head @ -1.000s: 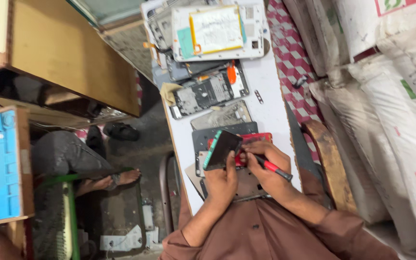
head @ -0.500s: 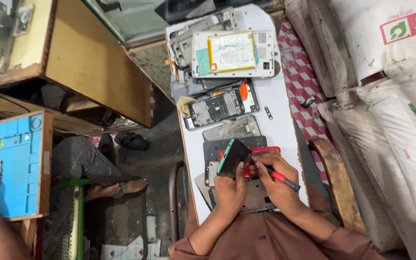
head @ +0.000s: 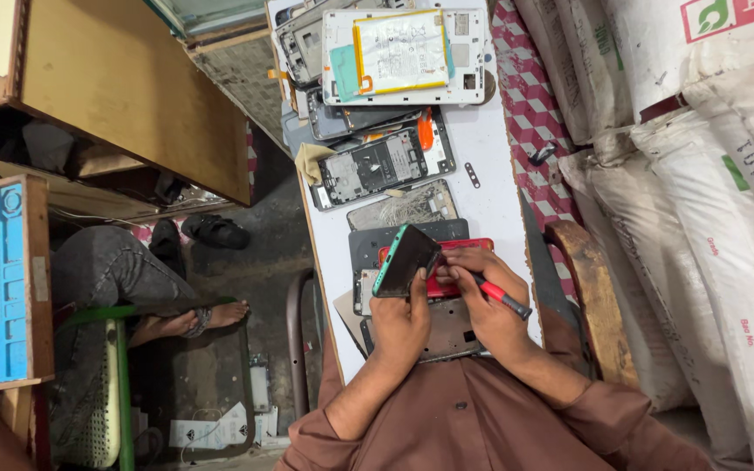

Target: The person uses a red-handled screwdriver to pry and separate the screen from the frame of a smartphone. They rotate the device and continue working along the edges to loosen the casing.

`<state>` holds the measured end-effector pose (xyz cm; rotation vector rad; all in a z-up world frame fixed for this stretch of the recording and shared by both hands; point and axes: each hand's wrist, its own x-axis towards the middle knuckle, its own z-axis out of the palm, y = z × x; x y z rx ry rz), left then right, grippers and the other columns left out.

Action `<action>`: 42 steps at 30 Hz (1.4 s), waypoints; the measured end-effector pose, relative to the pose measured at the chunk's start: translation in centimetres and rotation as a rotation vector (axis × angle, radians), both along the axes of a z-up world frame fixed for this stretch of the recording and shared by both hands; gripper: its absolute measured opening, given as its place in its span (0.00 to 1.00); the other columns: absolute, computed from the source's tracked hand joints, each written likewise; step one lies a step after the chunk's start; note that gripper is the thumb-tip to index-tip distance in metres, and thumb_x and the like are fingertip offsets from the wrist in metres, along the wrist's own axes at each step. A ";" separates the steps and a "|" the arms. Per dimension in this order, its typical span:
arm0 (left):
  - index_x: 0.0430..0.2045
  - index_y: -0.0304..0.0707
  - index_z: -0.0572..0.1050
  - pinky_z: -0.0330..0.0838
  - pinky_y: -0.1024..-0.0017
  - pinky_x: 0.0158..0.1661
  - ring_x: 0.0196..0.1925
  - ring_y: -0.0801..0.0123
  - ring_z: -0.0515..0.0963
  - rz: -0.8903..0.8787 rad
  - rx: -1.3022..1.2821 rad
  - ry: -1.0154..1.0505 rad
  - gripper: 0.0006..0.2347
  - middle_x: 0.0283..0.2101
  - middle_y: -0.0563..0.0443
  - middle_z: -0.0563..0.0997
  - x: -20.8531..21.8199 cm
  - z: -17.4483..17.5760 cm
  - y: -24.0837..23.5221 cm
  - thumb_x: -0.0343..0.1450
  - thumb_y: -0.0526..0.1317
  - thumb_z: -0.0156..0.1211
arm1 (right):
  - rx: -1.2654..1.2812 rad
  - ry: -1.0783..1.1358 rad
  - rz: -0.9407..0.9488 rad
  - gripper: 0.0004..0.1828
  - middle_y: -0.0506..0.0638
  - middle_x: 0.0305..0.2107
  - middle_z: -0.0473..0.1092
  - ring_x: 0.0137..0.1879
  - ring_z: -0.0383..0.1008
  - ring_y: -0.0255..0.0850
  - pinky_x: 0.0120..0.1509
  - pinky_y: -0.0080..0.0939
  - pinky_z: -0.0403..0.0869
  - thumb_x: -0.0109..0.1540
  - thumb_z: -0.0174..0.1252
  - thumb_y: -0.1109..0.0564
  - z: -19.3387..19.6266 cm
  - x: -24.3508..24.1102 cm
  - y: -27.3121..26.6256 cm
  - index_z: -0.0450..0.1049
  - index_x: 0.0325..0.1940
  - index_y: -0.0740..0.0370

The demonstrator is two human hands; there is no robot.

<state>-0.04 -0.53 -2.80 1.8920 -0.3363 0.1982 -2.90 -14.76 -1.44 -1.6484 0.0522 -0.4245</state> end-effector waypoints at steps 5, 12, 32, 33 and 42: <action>0.32 0.28 0.79 0.67 0.63 0.25 0.20 0.57 0.76 0.010 0.017 0.052 0.06 0.20 0.41 0.76 0.1 0.7 0.0 0.76 0.33 0.57 | 0.162 0.091 0.046 0.09 0.58 0.44 0.76 0.48 0.81 0.40 0.55 0.36 0.80 0.69 0.54 0.65 0.3 0.0 -0.2 0.74 0.51 0.74; 0.36 0.28 0.78 0.71 0.63 0.32 0.28 0.56 0.79 0.005 -0.040 -0.058 0.06 0.29 0.40 0.80 0.5 2.4 0.4 0.77 0.34 0.55 | 0.211 0.043 0.082 0.14 0.58 0.49 0.73 0.51 0.80 0.42 0.60 0.39 0.79 0.71 0.54 0.57 1.9 -0.5 -0.9 0.73 0.52 0.74; 0.38 0.28 0.82 0.78 0.68 0.40 0.35 0.62 0.88 0.077 -0.110 0.034 0.07 0.35 0.44 0.87 3.3 1.5 -0.8 0.77 0.32 0.54 | -0.226 -0.084 0.017 0.11 0.58 0.44 0.78 0.50 0.81 0.44 0.56 0.38 0.78 0.64 0.61 0.68 1.8 3.4 -0.6 0.75 0.51 0.70; 0.37 0.28 0.81 0.79 0.68 0.40 0.35 0.63 0.88 0.084 -0.128 0.028 0.07 0.35 0.45 0.87 3.3 1.4 -0.9 0.76 0.31 0.55 | -0.239 -0.093 0.011 0.10 0.58 0.44 0.78 0.49 0.81 0.44 0.56 0.39 0.78 0.64 0.61 0.68 1.8 3.5 -0.7 0.76 0.50 0.70; 0.39 0.27 0.81 0.78 0.67 0.42 0.38 0.61 0.87 0.050 -0.083 -0.030 0.08 0.38 0.43 0.86 3.1 0.8 -0.8 0.77 0.30 0.53 | -0.302 -0.086 -0.013 0.09 0.58 0.43 0.78 0.50 0.81 0.45 0.56 0.38 0.78 0.63 0.63 0.69 1.7 3.5 -0.8 0.77 0.47 0.69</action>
